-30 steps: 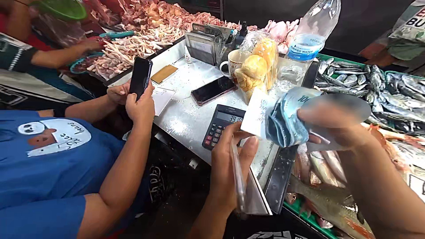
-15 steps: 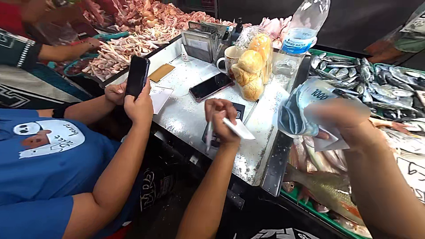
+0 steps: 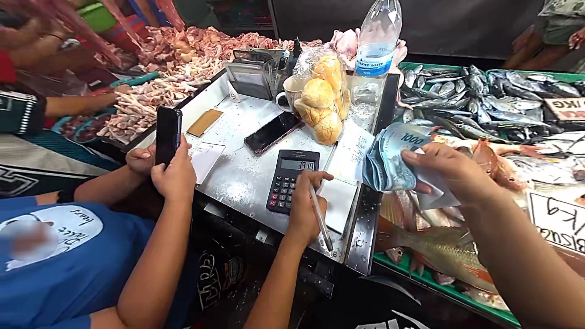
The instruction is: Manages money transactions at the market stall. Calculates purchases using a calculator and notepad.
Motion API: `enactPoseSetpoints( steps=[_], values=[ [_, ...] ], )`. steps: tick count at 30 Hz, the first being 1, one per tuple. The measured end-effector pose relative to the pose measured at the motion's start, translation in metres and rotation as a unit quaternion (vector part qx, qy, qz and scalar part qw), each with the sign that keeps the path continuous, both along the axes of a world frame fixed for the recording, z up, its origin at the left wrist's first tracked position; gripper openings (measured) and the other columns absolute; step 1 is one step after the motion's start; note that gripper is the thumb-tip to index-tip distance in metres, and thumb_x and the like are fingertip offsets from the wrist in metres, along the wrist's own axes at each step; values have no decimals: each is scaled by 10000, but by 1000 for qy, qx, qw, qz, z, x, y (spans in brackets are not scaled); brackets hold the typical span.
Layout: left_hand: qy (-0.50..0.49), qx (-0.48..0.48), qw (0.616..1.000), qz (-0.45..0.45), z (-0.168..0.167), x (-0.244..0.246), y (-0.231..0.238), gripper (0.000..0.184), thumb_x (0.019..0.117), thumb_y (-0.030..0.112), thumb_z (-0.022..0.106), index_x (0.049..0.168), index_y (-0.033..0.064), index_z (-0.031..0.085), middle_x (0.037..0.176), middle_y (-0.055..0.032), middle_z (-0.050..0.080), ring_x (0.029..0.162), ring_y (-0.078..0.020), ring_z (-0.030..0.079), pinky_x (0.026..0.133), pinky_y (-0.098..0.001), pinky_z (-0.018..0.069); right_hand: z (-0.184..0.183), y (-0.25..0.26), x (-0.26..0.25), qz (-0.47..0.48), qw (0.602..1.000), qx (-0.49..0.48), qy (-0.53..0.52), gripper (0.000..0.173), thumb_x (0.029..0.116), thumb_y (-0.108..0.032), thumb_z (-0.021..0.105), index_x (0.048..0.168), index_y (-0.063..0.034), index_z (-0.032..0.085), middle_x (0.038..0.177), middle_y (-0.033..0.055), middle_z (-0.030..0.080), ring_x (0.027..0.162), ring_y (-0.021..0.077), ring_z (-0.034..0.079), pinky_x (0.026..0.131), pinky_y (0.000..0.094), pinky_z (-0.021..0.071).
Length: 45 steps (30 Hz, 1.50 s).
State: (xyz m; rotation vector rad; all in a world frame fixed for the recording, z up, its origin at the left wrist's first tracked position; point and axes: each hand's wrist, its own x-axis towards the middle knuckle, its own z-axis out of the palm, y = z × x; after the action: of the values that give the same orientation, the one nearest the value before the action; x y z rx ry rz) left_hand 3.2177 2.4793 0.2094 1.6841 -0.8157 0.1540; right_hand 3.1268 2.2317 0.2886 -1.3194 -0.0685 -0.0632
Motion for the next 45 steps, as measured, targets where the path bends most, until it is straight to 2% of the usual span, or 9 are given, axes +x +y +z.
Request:
enactPoseSetpoints(
  steps=[5,8,14,20,24,32,39,42,45],
  values=[
    [44,-188,980,42,20,-24,-5,248,1023,331,591,1003,112,477,1110,19,702,1076,-50,670,930,-257,550,5,11,-9,-11,1000,-8,1,390,1027,-125,404,785,-188,703,597,-69,642,472,-46,539,467,105,462],
    [252,-242,933,-88,54,-43,-1,527,900,560,687,1153,140,494,1150,18,703,1039,-124,705,864,-326,603,11,22,-21,-27,999,-29,6,385,1029,-103,394,819,-205,700,643,-93,673,494,-62,555,474,97,470],
    [429,-214,860,-176,78,-70,-2,372,1026,207,515,1328,15,414,1118,-69,684,939,-203,742,744,-400,656,2,49,-38,-30,999,-35,-26,306,1059,-147,430,927,-225,695,735,-139,697,549,-79,569,496,94,469],
    [456,-233,849,-126,79,-83,-11,327,1054,41,262,1136,11,578,941,-79,754,777,-186,764,623,-351,654,-24,64,-43,-178,918,-289,-204,232,995,-216,620,1146,-86,740,1187,-14,650,1116,6,601,965,177,519],
    [331,-234,910,-83,67,-88,-15,310,998,-56,357,1070,15,650,904,17,750,818,-73,739,734,-283,640,-28,71,-40,-314,853,-329,-258,273,854,-258,801,1046,-77,731,1105,-17,634,988,-46,583,819,94,500],
    [166,-183,969,8,67,-89,-11,210,952,-56,479,1009,-32,679,835,41,717,786,24,690,748,-173,588,-29,71,-26,-351,827,-274,-343,99,902,-283,780,994,-256,754,1127,-121,605,1050,-36,576,871,112,498],
    [122,-227,959,113,66,-75,1,185,939,-33,467,970,0,646,791,98,706,746,43,692,710,-170,600,-29,59,-51,-60,881,-246,-400,396,1080,-450,429,999,-207,731,1114,-89,651,1105,15,581,958,183,466],
    [88,-201,970,109,65,-73,5,182,943,-43,471,989,-39,647,793,99,691,743,73,669,710,-138,578,-36,69,-52,-98,934,-190,-285,483,1063,-511,446,778,-184,659,933,-90,665,878,-17,609,749,144,492],
    [62,-154,984,72,65,-76,7,188,936,-33,492,1004,-86,660,796,67,693,742,87,655,707,-122,562,-31,80,-43,-204,944,-187,-179,286,930,-476,695,981,-200,645,923,-137,654,709,-64,580,574,115,475]
  ],
)
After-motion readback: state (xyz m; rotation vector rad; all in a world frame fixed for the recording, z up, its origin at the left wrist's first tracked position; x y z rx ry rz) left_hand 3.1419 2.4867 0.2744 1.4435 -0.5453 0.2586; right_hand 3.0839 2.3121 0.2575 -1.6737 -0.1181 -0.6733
